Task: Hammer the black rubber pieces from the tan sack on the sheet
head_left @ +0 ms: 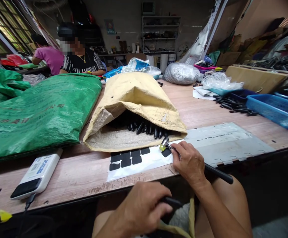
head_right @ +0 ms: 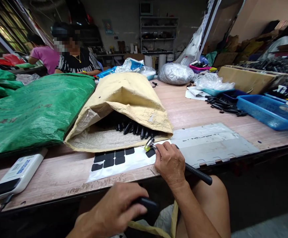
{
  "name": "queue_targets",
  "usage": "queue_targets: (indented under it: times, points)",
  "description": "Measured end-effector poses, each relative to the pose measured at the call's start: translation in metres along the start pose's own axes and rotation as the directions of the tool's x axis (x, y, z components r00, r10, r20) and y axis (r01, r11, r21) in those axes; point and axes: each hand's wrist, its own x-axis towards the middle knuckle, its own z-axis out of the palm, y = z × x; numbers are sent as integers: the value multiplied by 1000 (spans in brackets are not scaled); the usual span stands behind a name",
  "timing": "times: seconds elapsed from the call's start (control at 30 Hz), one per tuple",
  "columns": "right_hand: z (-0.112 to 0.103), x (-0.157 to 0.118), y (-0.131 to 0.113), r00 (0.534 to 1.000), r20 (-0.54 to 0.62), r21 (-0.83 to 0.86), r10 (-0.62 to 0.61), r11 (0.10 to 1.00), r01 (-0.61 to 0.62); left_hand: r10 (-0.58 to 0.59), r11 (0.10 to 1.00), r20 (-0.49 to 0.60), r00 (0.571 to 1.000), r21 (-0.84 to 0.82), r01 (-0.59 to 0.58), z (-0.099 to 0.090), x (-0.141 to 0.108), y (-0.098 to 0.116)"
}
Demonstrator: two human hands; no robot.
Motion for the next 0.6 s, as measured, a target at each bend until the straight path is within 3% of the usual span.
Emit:
queue_targets:
  times: [0.1, 0.2, 0.27, 0.33, 0.4, 0.47, 0.6]
  points:
    - [0, 0, 0, 1000, -2, -1, 0, 1000, 0, -210, 976, 147, 967, 81, 200, 43, 0, -18]
    - [0, 1, -1, 1000, 0, -3, 2, 1000, -2, -454, 889, 207, 866, 175, 424, 82, 11, -55]
    - [-1, 1, -1, 1000, 2, -2, 4, 1000, -4, -487, 869, 205, 849, 208, 449, 99, 18, -73]
    - [-1, 1, -2, 1000, 1, 1, 4, 1000, -4, -476, 876, 212, 854, 207, 437, 104, 21, -75]
    - [-1, 0, -2, 1000, 2, 0, 7, 1000, -7, -453, 890, 240, 859, 180, 419, 97, 21, -61]
    - [-1, 0, -2, 1000, 8, -7, 12, 1000, -12, -374, 927, 266, 889, 142, 347, 75, 19, -35]
    - [-1, 0, -2, 1000, 22, -18, 18, 1000, -18, -115, 988, 252, 961, -76, 137, 6, 28, 7]
